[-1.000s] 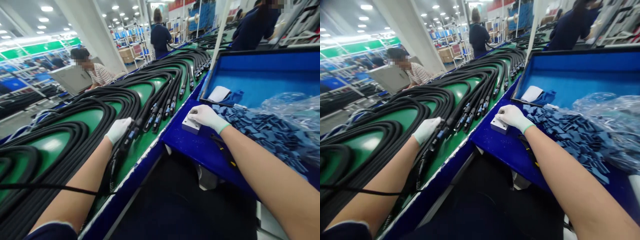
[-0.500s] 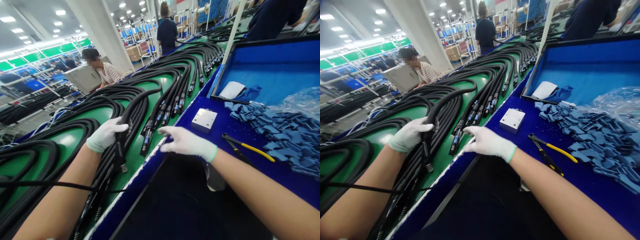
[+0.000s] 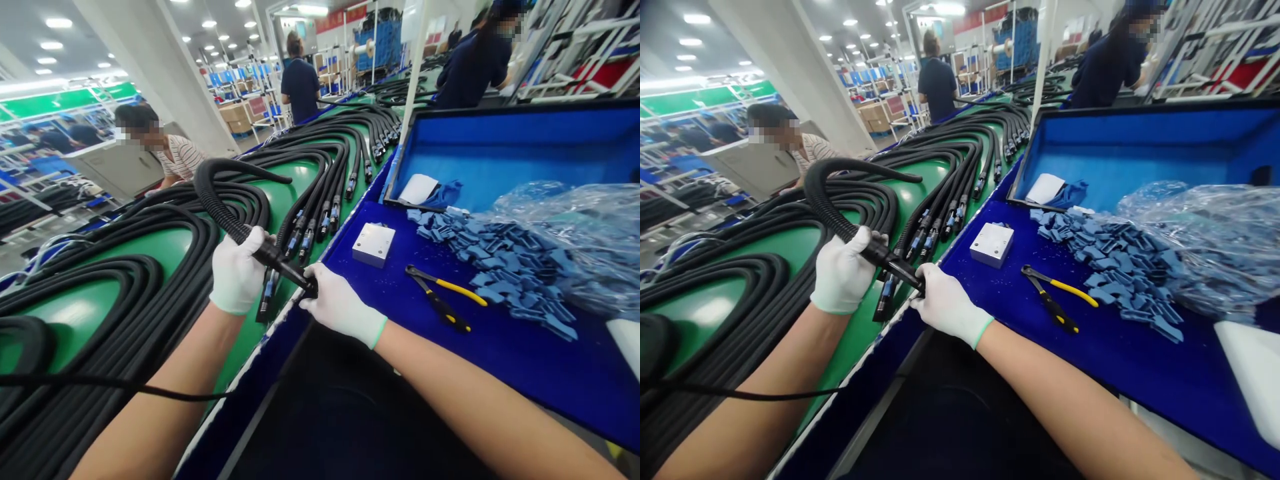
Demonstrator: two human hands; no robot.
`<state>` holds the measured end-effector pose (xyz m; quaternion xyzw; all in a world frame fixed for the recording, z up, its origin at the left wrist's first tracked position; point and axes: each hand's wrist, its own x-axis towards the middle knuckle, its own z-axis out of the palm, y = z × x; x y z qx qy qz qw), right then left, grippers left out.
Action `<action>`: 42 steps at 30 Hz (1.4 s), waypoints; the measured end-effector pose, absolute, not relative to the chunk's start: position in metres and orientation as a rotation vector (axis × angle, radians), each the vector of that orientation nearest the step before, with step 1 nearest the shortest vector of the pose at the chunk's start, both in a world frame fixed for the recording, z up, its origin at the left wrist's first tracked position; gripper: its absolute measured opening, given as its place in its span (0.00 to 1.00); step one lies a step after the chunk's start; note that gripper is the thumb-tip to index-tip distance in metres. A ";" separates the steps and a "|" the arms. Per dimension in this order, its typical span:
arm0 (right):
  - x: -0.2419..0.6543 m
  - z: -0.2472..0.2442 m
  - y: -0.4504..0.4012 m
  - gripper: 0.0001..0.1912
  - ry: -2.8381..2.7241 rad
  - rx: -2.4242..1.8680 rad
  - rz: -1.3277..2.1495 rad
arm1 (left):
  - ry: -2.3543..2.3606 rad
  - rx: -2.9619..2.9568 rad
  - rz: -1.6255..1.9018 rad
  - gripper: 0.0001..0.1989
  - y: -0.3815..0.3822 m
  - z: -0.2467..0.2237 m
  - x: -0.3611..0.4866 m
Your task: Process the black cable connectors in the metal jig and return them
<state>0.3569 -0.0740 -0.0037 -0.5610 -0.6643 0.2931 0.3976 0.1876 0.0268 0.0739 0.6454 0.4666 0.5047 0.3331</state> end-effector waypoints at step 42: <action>0.479 0.039 -0.141 0.15 -1.787 -1.033 0.420 | 0.959 1.969 0.427 0.22 -0.014 0.089 0.292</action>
